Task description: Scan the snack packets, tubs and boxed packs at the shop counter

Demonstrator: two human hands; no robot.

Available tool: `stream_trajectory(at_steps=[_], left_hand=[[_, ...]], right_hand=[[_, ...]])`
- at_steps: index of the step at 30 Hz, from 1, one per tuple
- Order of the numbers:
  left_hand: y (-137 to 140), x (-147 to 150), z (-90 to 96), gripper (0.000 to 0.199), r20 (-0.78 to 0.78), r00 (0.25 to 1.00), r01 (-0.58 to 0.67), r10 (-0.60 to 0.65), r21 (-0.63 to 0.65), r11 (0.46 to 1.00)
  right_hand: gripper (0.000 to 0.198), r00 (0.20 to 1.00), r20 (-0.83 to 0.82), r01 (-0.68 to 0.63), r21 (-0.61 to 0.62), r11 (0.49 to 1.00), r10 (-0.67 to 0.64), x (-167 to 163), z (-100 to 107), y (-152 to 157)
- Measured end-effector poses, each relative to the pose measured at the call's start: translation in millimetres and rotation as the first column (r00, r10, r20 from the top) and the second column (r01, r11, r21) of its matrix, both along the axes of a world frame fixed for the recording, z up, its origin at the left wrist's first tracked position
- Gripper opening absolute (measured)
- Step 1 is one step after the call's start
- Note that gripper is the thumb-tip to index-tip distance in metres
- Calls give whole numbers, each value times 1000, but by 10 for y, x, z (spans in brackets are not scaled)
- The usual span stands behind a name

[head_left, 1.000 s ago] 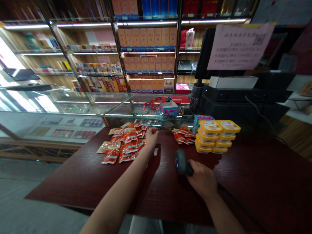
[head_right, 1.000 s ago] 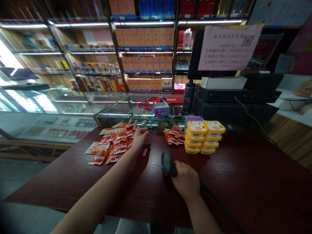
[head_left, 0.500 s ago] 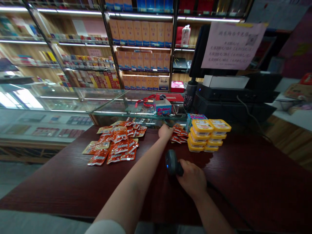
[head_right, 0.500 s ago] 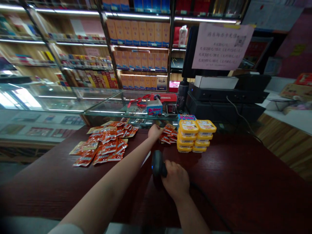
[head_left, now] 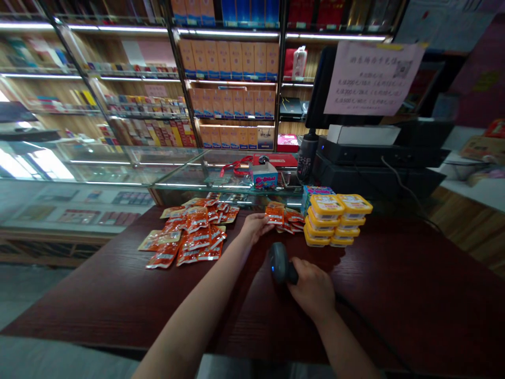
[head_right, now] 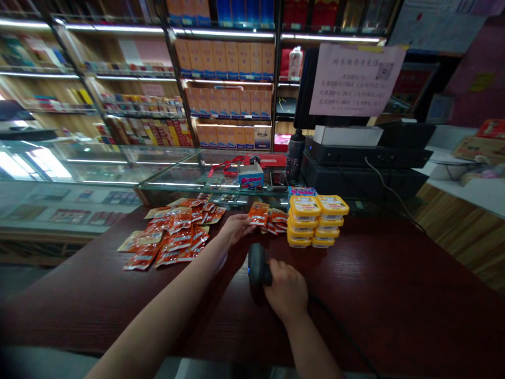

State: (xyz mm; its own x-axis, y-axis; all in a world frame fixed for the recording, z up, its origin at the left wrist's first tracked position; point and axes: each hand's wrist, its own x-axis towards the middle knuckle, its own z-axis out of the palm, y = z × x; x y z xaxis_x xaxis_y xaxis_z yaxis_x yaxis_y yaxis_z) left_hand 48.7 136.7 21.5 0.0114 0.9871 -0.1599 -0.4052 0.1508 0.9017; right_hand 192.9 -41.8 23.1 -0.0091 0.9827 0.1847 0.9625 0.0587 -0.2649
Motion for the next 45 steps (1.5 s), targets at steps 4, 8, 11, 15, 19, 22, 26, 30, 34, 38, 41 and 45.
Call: stream_trajectory(at_steps=[4, 8, 11, 15, 19, 22, 26, 30, 34, 38, 41, 45], left_hand=[[-388, -230, -177, 30, 51, 999, -6, 1, 81, 997], [-576, -274, -266, 40, 83, 996, -38, 21, 201, 979], [-620, -267, -255, 45, 98, 995, -11, -12, 229, 973], [-631, -293, -230, 48, 139, 988, 27, -61, 232, 972], [-627, -335, -223, 48, 176, 981, 42, -78, 204, 978], [-622, -349, -220, 47, 174, 981, 57, -90, 188, 981], [-619, -344, -209, 42, 156, 983, 71, -99, 175, 982], [-625, -328, -173, 42, 149, 981, 96, -124, 182, 979], [-645, -330, -156, 43, 147, 981, 101, -128, 177, 979], [-657, -345, -171, 43, 150, 985, 59, -85, 169, 984], [-654, -348, -180, 47, 146, 986, 61, -85, 164, 985], [-651, -341, -183, 48, 166, 982, 62, -92, 175, 983]], right_hand=[[30, 1000, 17, -10, 38, 999, 10, -3, -7, -32], [30, 996, -68, -50, 40, 998, 52, 31, 87, -67], [28, 962, -269, -38, 38, 999, 47, 63, 177, -61], [35, 778, -609, -105, 113, 988, 152, 40, 253, -3], [39, 594, -777, -120, 171, 978, 209, -68, 309, 46], [39, 577, -790, -91, 188, 978, 206, -141, 342, 70], [41, 558, -803, -64, 211, 975, 210, -168, 347, 106], [39, 565, -798, -82, 197, 977, 209, -146, 326, 135], [38, 582, -789, -97, 172, 980, 196, -130, 316, 146], [38, 592, -770, -137, 192, 972, 236, -130, 348, 140], [37, 656, -715, -131, 205, 970, 240, -114, 380, 114], [28, 875, -477, -35, 120, 992, 89, -63, 344, 51]])
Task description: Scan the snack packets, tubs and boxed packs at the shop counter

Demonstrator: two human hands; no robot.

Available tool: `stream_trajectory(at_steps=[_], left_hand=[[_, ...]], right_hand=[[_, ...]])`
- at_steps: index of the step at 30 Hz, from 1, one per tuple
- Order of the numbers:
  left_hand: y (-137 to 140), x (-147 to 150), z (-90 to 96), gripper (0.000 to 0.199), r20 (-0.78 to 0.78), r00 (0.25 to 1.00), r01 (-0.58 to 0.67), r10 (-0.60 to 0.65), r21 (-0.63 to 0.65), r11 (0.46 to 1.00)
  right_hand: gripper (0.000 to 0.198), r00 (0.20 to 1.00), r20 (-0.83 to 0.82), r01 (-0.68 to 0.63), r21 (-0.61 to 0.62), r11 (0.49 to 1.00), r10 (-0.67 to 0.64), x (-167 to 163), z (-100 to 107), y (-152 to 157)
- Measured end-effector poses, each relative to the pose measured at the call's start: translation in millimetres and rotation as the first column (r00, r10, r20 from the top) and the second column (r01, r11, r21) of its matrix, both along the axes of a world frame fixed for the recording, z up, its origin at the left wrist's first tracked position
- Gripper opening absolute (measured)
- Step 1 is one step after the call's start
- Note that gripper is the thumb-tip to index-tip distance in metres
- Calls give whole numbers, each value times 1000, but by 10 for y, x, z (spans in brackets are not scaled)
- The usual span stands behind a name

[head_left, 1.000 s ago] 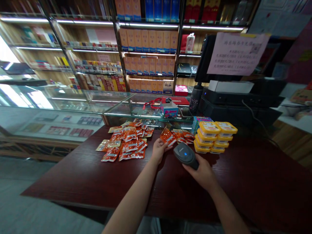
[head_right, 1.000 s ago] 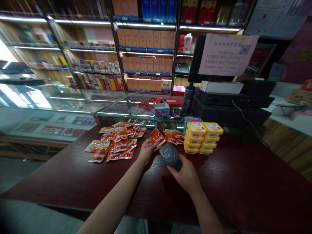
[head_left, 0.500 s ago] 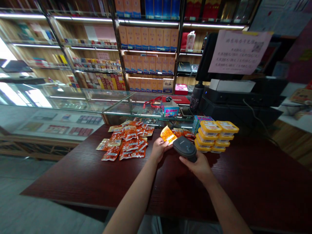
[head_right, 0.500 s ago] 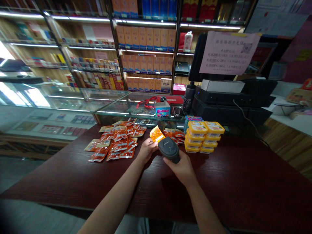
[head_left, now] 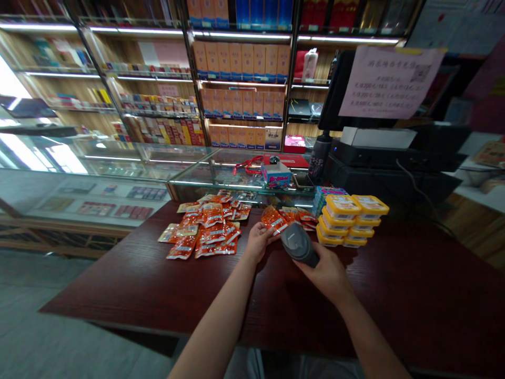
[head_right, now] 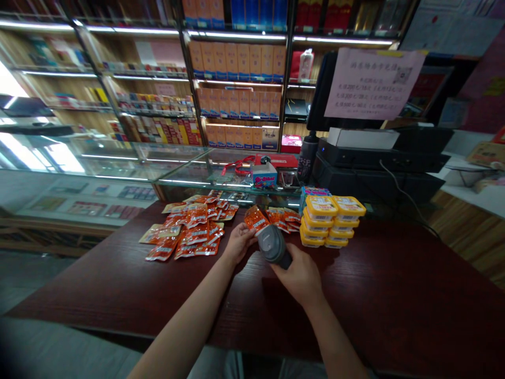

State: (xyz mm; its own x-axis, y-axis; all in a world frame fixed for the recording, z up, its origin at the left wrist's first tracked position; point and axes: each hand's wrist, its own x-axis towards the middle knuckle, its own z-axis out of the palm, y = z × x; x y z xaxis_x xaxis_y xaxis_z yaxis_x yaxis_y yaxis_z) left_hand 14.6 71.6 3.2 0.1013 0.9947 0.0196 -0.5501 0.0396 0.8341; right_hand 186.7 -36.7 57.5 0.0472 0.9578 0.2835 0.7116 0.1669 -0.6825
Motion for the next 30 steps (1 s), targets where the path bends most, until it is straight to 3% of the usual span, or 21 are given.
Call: stream_trajectory(at_steps=[4, 8, 15, 19, 22, 26, 30], left_hand=[[-6, 16, 0, 47, 14, 1000, -14, 13, 23, 1000], [-3, 45, -25, 44, -15, 997, -76, 76, 46, 996], [34, 62, -53, 32, -200, 941, -262, 275, 87, 961], [113, -59, 92, 21, -326, 868, -378, 374, 54, 924], [188, -254, 242, 12, -497, 763, -448, 413, 53, 892], [229, -588, 383, 6, -673, 610, -506, 418, 76, 859], [160, -842, 444, 9, -706, 630, -493, 322, -43, 869]], right_hand=[[24, 951, 293, 110, -23, 994, -99, 36, -137, -69], [24, 910, 410, 40, 61, 997, -61, 53, -291, -113], [30, 893, 451, -11, 30, 999, -4, 89, -404, -104], [29, 887, 462, 1, 16, 1000, -8, 96, -405, -98], [28, 886, 464, -7, 18, 1000, -2, 99, -405, -102], [26, 883, 469, -9, 35, 999, -8, 97, -412, -113], [27, 873, 487, 3, 37, 999, -21, 91, -415, -121]])
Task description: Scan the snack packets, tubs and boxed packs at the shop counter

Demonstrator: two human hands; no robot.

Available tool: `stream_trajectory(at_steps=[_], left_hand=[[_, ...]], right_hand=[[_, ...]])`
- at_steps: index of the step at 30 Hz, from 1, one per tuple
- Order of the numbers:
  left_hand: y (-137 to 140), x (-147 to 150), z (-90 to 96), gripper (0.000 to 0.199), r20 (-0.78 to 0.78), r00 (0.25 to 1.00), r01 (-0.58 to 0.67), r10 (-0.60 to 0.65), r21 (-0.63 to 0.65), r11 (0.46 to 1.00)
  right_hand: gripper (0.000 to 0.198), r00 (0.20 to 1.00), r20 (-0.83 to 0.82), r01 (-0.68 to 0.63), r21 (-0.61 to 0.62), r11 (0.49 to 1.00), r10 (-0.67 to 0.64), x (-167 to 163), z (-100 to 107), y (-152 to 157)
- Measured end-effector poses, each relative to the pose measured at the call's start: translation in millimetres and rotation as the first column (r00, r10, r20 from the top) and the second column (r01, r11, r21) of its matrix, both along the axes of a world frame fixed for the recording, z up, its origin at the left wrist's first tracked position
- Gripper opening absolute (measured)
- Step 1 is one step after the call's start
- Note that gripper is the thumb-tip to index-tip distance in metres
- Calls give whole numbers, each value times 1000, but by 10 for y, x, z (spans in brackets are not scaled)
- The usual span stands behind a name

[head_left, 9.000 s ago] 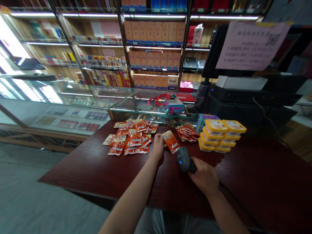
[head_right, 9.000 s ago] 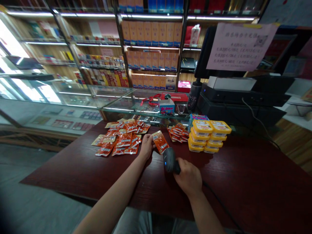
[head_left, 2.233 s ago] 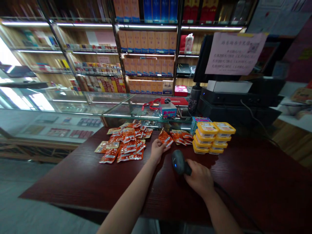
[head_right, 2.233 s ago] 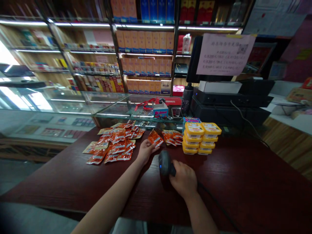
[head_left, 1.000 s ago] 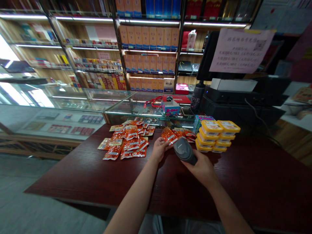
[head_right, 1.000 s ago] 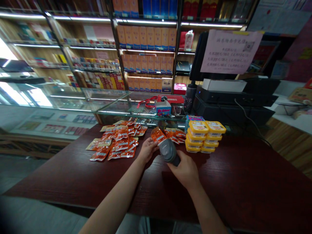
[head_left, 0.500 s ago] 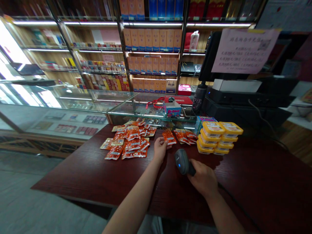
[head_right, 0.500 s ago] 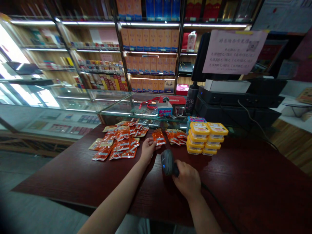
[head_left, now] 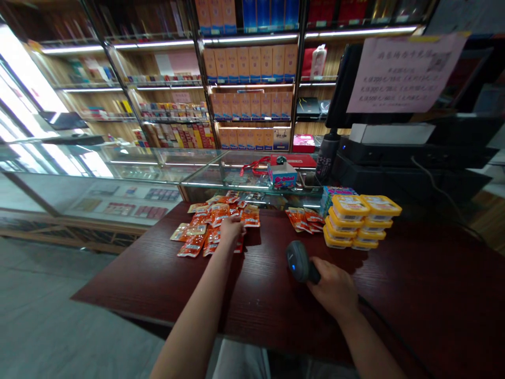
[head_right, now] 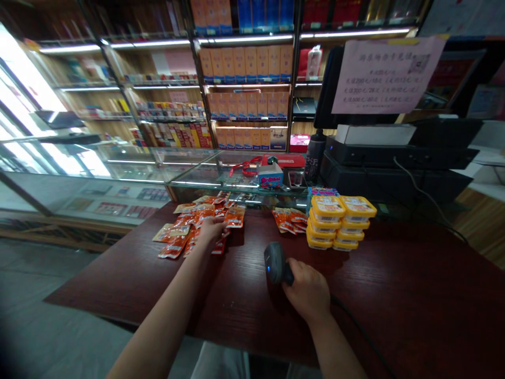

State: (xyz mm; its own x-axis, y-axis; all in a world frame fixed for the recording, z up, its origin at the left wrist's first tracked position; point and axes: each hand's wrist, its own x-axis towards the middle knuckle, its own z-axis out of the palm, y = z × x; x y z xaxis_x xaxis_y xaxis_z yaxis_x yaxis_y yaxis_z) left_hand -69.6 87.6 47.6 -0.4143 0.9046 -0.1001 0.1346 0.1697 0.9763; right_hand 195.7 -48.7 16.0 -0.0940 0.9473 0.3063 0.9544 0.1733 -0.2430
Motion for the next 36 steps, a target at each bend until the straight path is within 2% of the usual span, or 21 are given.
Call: stream_trajectory(at_steps=[5, 8, 12, 14, 18, 23, 29, 32, 34, 36], left_hand=[[-100, -118, 54, 15, -215, 970, 88, -114, -129, 988], [-83, -143, 88, 17, -344, 933, 57, -106, -148, 987], [9, -156, 114, 12, -602, 794, 2, -84, -135, 991], [52, -146, 123, 9, -684, 719, -2, -124, -180, 984], [73, -94, 161, 23, -767, 605, -30, -213, -289, 957], [9, -14, 257, 30, -858, 497, -135, -127, -221, 966], [-38, 11, 303, 32, -958, 259, -153, -121, -164, 974], [-70, 30, 254, 28, -985, 154, -71, -77, -89, 994], [-100, 63, 191, 31, -992, 88, 106, -93, -84, 991], [-132, 108, 114, 33, -990, 36, 296, -139, -122, 947]], right_hand=[[29, 1000, 5, -5, -11, 1000, 5, -2, 11, -2], [28, 1000, 8, -3, -1, 1000, 3, -5, 22, -6], [27, 1000, 7, -3, 21, 1000, 3, -14, 36, -14], [28, 1000, 3, -9, 30, 999, 9, -17, 39, -16], [27, 1000, -12, -14, 40, 999, 15, -15, 33, -18], [26, 1000, 1, -9, 37, 999, 9, -3, 7, -13], [27, 1000, -4, -8, 42, 999, 8, 4, -15, -1], [28, 1000, -10, -8, 33, 999, 9, 5, -14, 2], [29, 1000, -7, -9, 30, 1000, 9, 5, -9, 2], [30, 1000, -5, -14, 28, 1000, 14, 5, -2, 0]])
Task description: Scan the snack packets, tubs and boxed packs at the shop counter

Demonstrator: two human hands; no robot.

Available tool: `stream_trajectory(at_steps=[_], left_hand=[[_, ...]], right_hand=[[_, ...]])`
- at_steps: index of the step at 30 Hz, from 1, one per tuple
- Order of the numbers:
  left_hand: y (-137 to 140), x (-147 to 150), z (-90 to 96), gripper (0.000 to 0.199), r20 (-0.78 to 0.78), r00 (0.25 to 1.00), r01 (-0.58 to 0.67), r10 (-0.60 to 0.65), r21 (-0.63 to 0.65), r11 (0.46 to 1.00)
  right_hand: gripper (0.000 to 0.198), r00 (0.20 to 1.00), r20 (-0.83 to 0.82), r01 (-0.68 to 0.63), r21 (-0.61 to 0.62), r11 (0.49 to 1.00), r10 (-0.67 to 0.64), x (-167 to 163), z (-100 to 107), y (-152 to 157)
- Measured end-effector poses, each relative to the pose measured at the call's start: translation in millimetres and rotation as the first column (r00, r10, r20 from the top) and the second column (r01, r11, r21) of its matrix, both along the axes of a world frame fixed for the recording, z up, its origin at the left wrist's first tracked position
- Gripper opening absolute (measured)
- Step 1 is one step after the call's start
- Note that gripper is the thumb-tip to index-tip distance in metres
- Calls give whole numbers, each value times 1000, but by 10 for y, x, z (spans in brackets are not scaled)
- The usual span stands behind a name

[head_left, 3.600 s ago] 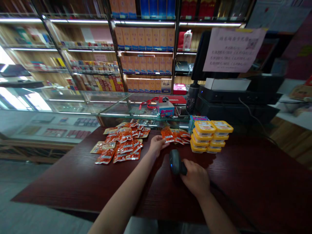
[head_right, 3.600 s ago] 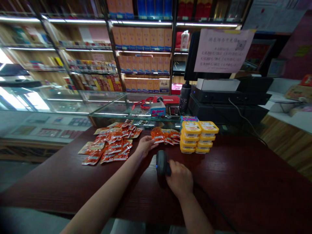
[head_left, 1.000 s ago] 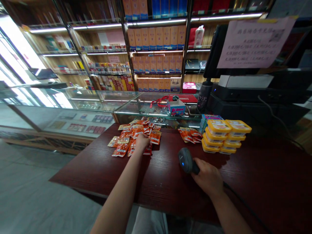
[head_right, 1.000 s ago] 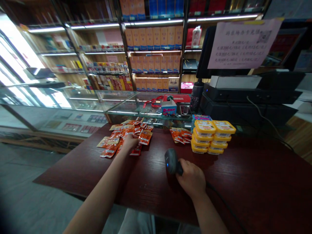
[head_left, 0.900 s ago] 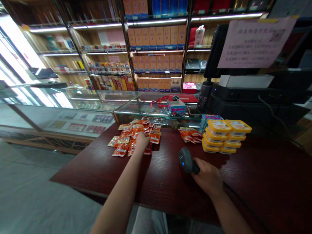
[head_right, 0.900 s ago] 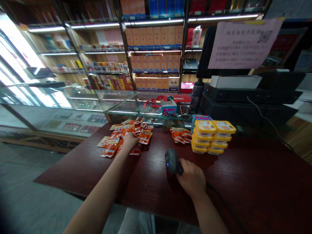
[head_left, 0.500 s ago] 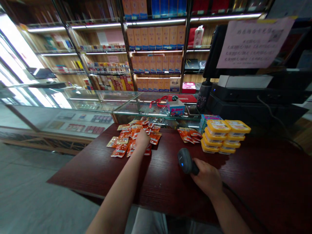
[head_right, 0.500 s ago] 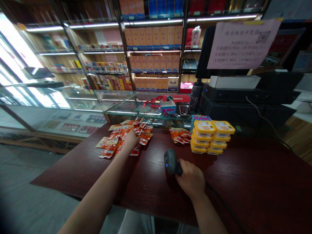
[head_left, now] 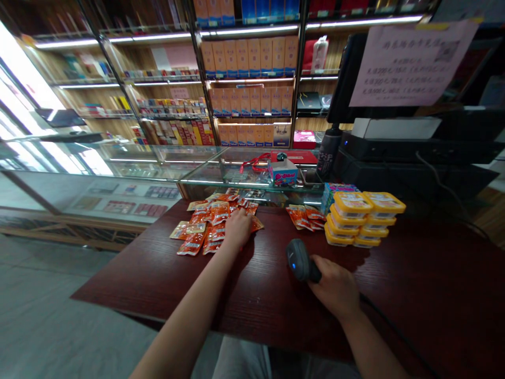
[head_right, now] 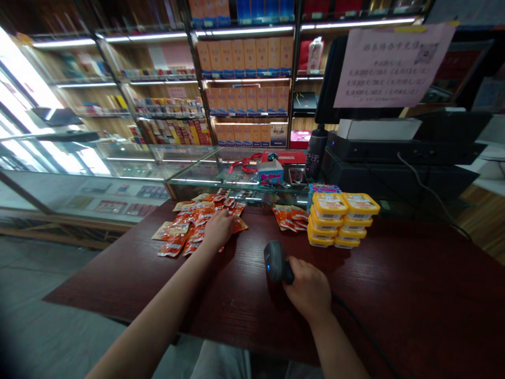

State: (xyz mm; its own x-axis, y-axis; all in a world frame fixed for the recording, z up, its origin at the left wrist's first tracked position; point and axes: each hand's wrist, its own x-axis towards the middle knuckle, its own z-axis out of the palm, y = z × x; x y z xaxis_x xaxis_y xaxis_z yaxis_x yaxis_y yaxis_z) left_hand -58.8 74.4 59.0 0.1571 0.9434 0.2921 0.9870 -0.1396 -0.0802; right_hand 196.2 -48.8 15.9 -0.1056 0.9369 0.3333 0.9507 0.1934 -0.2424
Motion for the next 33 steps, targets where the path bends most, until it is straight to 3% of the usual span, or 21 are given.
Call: stream_trajectory(at_steps=[2, 4, 10, 22, 25, 29, 31, 33], left_hand=[[-31, 42, -76, 33, 0, 995, 105, -105, -7, 994], [-54, 69, -136, 33, 11, 994, 113, -113, 10, 994], [-25, 66, -151, 29, -6, 1000, 5, -5, 11, 1000], [56, 76, -84, 25, 50, 985, -171, 165, 155, 973], [9, 165, -72, 26, 72, 992, -113, 103, 159, 981], [34, 399, -124, 20, 195, 978, 36, -71, 176, 984], [115, 566, -188, 15, 343, 924, 130, -169, 132, 983], [223, 752, -258, 11, 565, 800, 212, -203, 50, 976]], right_hand=[[30, 1000, 2, -1, -2, 1000, 1, -1, 8, -2], [30, 1000, 0, 3, -8, 1000, -3, -1, 13, -2], [28, 1000, -18, -4, -19, 1000, 3, 0, 5, 5], [30, 1000, -10, 0, -24, 1000, 0, -5, 18, 10], [30, 1000, 2, 2, -24, 1000, -2, -13, 34, 9], [30, 1000, 1, 5, -57, 998, -5, -24, 65, 9], [30, 1000, 1, 8, -75, 997, -8, -27, 75, 12], [29, 1000, -3, 8, -88, 996, -9, -27, 79, 16]])
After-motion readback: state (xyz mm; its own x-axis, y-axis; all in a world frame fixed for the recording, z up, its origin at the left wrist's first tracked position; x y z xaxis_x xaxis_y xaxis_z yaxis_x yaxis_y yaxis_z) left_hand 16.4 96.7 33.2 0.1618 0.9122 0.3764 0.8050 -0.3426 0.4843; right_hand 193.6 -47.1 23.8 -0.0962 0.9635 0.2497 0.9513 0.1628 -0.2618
